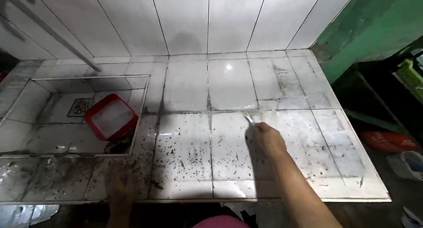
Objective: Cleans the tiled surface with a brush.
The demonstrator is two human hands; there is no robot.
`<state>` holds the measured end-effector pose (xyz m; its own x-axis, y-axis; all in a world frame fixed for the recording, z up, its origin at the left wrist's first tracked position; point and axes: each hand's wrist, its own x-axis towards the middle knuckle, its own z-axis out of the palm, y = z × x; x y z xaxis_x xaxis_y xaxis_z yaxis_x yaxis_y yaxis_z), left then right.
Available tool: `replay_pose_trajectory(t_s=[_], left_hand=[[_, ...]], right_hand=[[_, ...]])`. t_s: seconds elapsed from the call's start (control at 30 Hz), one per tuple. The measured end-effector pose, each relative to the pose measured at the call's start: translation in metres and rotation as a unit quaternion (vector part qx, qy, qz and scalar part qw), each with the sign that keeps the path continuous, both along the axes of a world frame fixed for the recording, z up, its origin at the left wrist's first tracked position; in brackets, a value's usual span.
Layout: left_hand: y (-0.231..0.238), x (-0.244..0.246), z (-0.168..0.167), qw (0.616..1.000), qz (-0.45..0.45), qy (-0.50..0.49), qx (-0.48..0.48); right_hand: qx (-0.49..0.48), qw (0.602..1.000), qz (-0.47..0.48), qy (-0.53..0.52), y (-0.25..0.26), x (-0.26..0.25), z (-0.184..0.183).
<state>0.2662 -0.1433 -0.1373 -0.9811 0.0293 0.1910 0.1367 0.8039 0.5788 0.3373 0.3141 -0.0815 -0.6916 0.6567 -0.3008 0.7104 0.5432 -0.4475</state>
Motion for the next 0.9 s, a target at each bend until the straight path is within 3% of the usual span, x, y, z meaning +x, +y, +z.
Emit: replay_pose_trajectory(t_s=[0.1, 0.3, 0.57, 0.77, 0.9], left_hand=[[0.000, 0.003, 0.007, 1.000, 0.001, 0.009, -0.020], [-0.006, 0.001, -0.008, 0.999, 0.012, 0.026, -0.031], [-0.013, 0.001, -0.015, 0.999, 0.001, 0.046, 0.011], [-0.014, -0.001, -0.024, 0.998, 0.003, 0.065, -0.025], [-0.012, -0.003, -0.022, 0.997, 0.003, 0.063, -0.038]], right_hand=[[0.007, 0.997, 0.057, -0.051, -0.008, -0.019, 0.012], [0.038, 0.996, 0.080, -0.027, 0.059, 0.012, 0.008], [-0.024, 0.965, 0.261, -0.020, 0.015, -0.078, 0.006], [-0.041, 0.976, 0.202, -0.065, 0.080, -0.054, 0.017], [0.006, 0.965, 0.261, -0.037, 0.019, -0.084, 0.009]])
